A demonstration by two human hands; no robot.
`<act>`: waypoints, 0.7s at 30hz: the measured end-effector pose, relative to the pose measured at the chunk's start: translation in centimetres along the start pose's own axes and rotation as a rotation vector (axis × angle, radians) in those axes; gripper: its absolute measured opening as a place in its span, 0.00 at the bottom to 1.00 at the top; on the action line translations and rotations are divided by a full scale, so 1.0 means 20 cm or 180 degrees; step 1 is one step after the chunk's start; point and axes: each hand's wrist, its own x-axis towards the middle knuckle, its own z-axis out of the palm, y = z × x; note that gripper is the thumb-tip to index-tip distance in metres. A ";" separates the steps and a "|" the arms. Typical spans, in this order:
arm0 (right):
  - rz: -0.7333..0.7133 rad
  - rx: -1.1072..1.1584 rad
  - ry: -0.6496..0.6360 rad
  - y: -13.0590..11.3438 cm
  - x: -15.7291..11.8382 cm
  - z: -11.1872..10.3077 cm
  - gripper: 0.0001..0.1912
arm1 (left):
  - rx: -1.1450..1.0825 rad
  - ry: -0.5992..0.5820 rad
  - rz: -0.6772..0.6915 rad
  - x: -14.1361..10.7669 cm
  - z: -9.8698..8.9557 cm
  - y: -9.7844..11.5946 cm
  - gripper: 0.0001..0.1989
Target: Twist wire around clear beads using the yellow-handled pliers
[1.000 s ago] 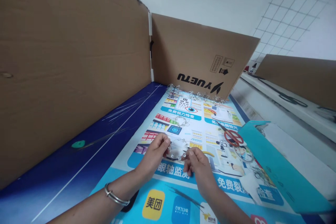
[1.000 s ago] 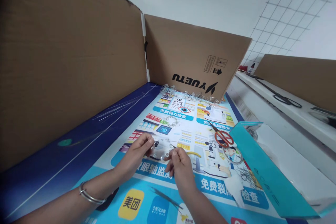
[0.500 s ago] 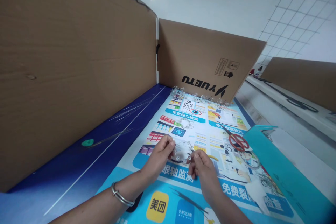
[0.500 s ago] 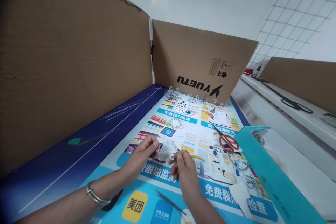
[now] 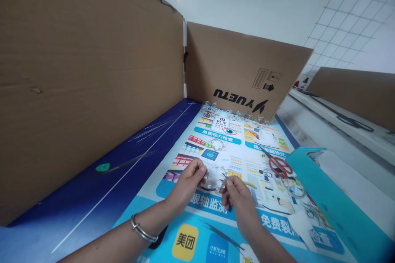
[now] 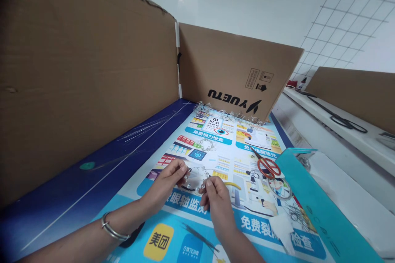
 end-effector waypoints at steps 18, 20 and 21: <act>0.0036 0.0054 -0.0031 0.01 0.01 0.00 0.16 | 0.0156 -0.0026 0.0071 0.00 0.01 0.01 0.12; 0.0041 0.0057 -0.0047 0.01 0.01 0.00 0.16 | 0.0199 -0.0021 0.0113 0.00 0.01 0.01 0.11; 0.0041 0.0049 -0.0053 0.00 0.01 0.00 0.16 | 0.0227 -0.0033 0.0136 -0.01 0.01 0.01 0.11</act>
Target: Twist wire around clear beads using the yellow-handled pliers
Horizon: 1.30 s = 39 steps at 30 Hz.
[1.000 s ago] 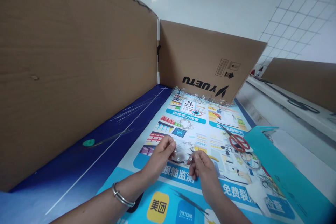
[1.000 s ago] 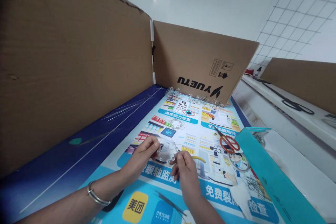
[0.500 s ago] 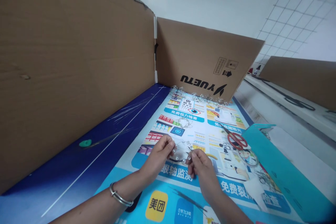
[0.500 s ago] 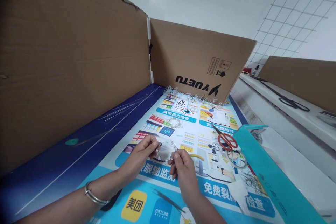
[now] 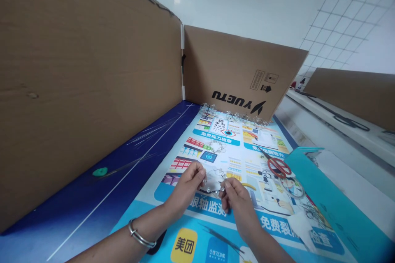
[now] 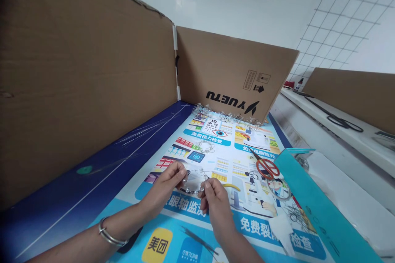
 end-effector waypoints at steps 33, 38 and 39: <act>0.0286 -0.0239 -0.0718 -0.01 -0.01 -0.16 0.15 | 0.0677 -0.0267 -0.0471 0.05 -0.02 -0.10 0.11; 0.0434 -0.0288 -0.0832 0.01 0.02 -0.16 0.14 | 0.0469 -0.0334 -0.0647 0.07 -0.02 -0.07 0.11; 0.0460 -0.0348 -0.0828 0.01 0.02 -0.16 0.15 | 0.0378 -0.0338 -0.0690 0.08 -0.02 -0.07 0.11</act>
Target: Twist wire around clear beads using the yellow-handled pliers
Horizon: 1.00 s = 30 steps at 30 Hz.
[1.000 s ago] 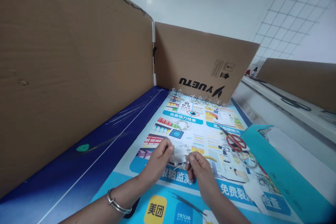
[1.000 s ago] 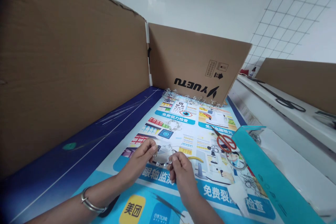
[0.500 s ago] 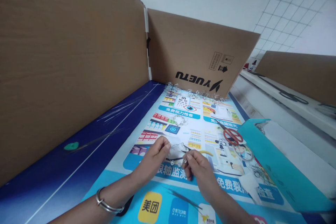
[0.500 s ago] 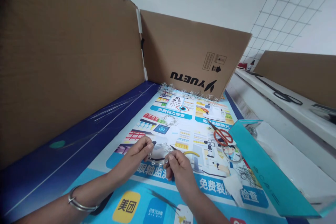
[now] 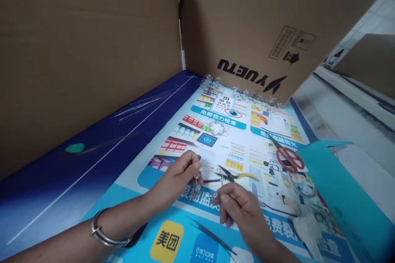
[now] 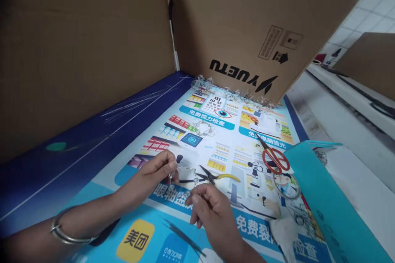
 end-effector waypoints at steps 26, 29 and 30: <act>0.0929 -0.0288 -0.0099 -0.03 -0.04 0.09 0.17 | -0.0441 -0.0122 0.0102 0.00 -0.03 -0.02 0.08; 0.0963 -0.0330 -0.0110 -0.04 -0.04 0.10 0.17 | -0.0462 -0.0112 0.0116 -0.01 -0.03 -0.02 0.09; 0.0949 -0.0342 -0.0125 -0.05 -0.05 0.11 0.17 | -0.0474 -0.0110 0.0121 -0.01 -0.03 -0.02 0.09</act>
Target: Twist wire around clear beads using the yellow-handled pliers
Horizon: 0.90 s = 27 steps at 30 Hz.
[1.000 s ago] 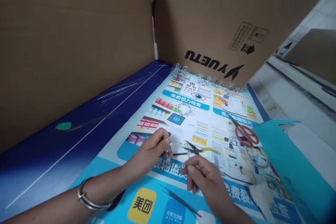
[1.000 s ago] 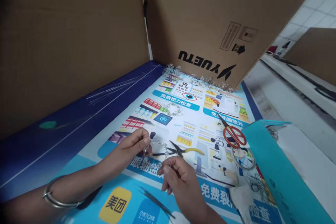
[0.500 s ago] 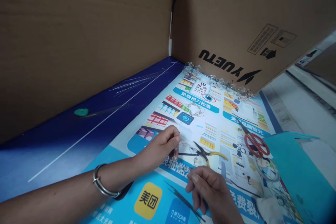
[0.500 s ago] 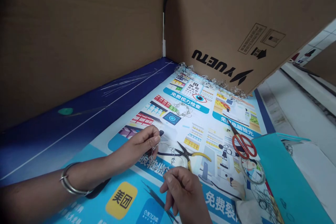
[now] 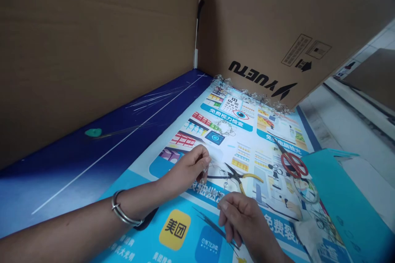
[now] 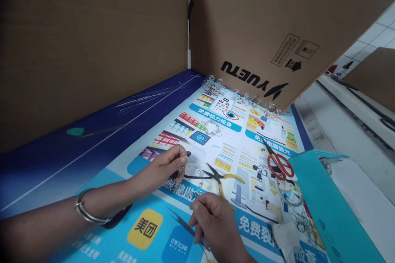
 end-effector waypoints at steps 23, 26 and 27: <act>-0.0305 -0.0018 0.0091 0.03 -0.02 0.02 0.18 | -0.0130 -0.0041 -0.0003 -0.02 0.01 0.02 0.09; -0.0298 -0.0005 0.0071 0.02 -0.03 0.01 0.18 | -0.0164 -0.0061 -0.0041 -0.02 0.01 0.02 0.10; -0.0298 -0.0010 0.0055 0.02 -0.03 0.01 0.18 | -0.0160 -0.0063 -0.0056 -0.02 0.02 0.02 0.10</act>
